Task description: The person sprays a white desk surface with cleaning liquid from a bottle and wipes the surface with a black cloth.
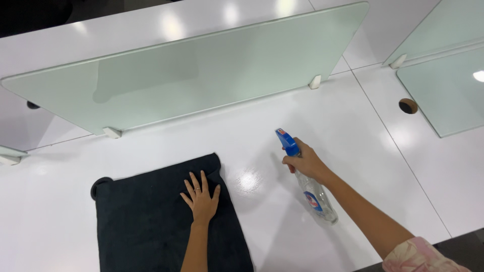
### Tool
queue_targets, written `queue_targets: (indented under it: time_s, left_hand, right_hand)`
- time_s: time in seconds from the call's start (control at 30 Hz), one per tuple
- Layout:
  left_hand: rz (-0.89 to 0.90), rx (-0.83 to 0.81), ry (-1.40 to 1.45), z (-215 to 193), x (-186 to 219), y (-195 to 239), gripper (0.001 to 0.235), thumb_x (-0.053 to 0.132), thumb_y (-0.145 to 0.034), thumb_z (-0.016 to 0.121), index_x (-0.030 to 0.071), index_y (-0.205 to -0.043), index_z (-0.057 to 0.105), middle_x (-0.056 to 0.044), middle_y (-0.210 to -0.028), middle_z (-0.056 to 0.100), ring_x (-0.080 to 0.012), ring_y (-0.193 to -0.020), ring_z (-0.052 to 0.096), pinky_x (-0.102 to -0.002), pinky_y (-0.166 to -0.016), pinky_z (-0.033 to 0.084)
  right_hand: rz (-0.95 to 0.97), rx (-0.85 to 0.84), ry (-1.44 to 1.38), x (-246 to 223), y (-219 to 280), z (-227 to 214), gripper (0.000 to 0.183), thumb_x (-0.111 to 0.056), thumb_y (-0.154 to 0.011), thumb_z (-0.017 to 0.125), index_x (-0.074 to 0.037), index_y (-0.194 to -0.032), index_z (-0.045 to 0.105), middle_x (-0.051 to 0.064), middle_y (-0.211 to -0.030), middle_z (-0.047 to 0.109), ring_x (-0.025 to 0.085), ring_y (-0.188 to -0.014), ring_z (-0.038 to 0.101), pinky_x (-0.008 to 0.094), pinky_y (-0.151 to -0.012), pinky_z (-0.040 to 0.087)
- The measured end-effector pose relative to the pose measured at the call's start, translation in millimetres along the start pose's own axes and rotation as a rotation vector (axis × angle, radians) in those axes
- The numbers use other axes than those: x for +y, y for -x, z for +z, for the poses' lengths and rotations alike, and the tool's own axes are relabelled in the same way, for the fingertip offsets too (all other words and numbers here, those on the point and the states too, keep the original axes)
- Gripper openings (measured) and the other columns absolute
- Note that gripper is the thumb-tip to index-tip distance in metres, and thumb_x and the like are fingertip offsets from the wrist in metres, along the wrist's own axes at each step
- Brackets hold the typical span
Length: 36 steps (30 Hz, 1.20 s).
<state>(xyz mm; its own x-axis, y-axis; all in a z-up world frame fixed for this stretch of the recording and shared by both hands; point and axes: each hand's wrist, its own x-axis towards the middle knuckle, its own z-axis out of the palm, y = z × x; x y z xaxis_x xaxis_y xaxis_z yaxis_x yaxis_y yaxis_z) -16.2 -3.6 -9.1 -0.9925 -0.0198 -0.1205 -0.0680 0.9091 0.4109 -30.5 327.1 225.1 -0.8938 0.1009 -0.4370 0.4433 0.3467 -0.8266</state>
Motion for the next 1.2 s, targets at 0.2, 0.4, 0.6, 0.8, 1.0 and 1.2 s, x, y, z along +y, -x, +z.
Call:
queue_targets:
  time_s: [0.2, 0.4, 0.6, 0.8, 1.0, 1.2]
  left_hand:
    - [0.003, -0.002, 0.028, -1, 0, 0, 0.086, 0.06, -0.096, 0.05, 0.023, -0.164, 0.013, -0.016, -0.171, -0.003, -0.0417, -0.155, -0.006, -0.069, -0.117, -0.006]
    - [-0.004, -0.05, 0.024, -5, 1, -1, 0.085, 0.061, -0.097, 0.048, 0.024, -0.164, 0.01, -0.016, -0.17, -0.006, -0.0419, -0.155, -0.009, -0.069, -0.116, -0.008]
    - [0.01, -0.03, 0.011, -1, -2, -1, 0.086, 0.063, -0.096, 0.047, 0.024, -0.164, 0.011, -0.016, -0.171, -0.006, -0.0423, -0.155, -0.009, -0.07, -0.116, -0.008]
    - [0.027, -0.022, 0.057, -1, -5, -2, 0.086, 0.063, -0.097, 0.046, 0.023, -0.164, 0.011, -0.017, -0.171, -0.006, -0.043, -0.155, -0.01, -0.07, -0.116, -0.008]
    - [0.034, -0.033, 0.088, -4, -3, -2, 0.087, 0.065, -0.097, 0.045, 0.023, -0.165, 0.011, -0.018, -0.171, -0.007, -0.0435, -0.155, -0.012, -0.071, -0.116, -0.01]
    - [0.029, -0.067, 0.096, -7, -4, -2, 0.088, 0.066, -0.097, 0.044, 0.023, -0.165, 0.008, -0.017, -0.171, -0.009, -0.0433, -0.155, -0.014, -0.07, -0.116, -0.011]
  right_hand:
    - [-0.021, 0.006, -0.006, -4, -20, -2, 0.029, -0.01, -0.079, 0.069, 0.0, -0.104, 0.059, 0.009, -0.063, 0.062, 0.018, -0.053, 0.06, 0.035, -0.058, 0.052]
    - [0.048, -0.056, -0.029, 0, 1, -12, 0.04, -0.012, -0.078, 0.068, -0.003, -0.116, 0.062, 0.007, -0.063, 0.061, 0.017, -0.053, 0.059, 0.035, -0.058, 0.051]
    - [0.182, -0.093, 0.087, 31, 37, -23, 0.041, -0.013, -0.077, 0.068, -0.005, -0.117, 0.064, 0.008, -0.064, 0.064, 0.018, -0.053, 0.061, 0.035, -0.063, 0.051]
    - [0.238, -0.133, 0.117, 62, 60, -22, 0.038, -0.013, -0.078, 0.068, -0.001, -0.114, 0.064, 0.009, -0.064, 0.064, 0.019, -0.053, 0.06, 0.036, -0.063, 0.051]
    - [0.213, -0.15, 0.098, 84, 84, -21, 0.04, -0.012, -0.077, 0.069, 0.0, -0.115, 0.064, 0.008, -0.066, 0.065, 0.018, -0.055, 0.062, 0.035, -0.063, 0.051]
    - [0.237, -0.24, 0.085, 113, 125, -15, 0.043, -0.006, -0.079, 0.068, -0.005, -0.121, 0.063, 0.007, -0.063, 0.061, 0.016, -0.055, 0.059, 0.033, -0.06, 0.051]
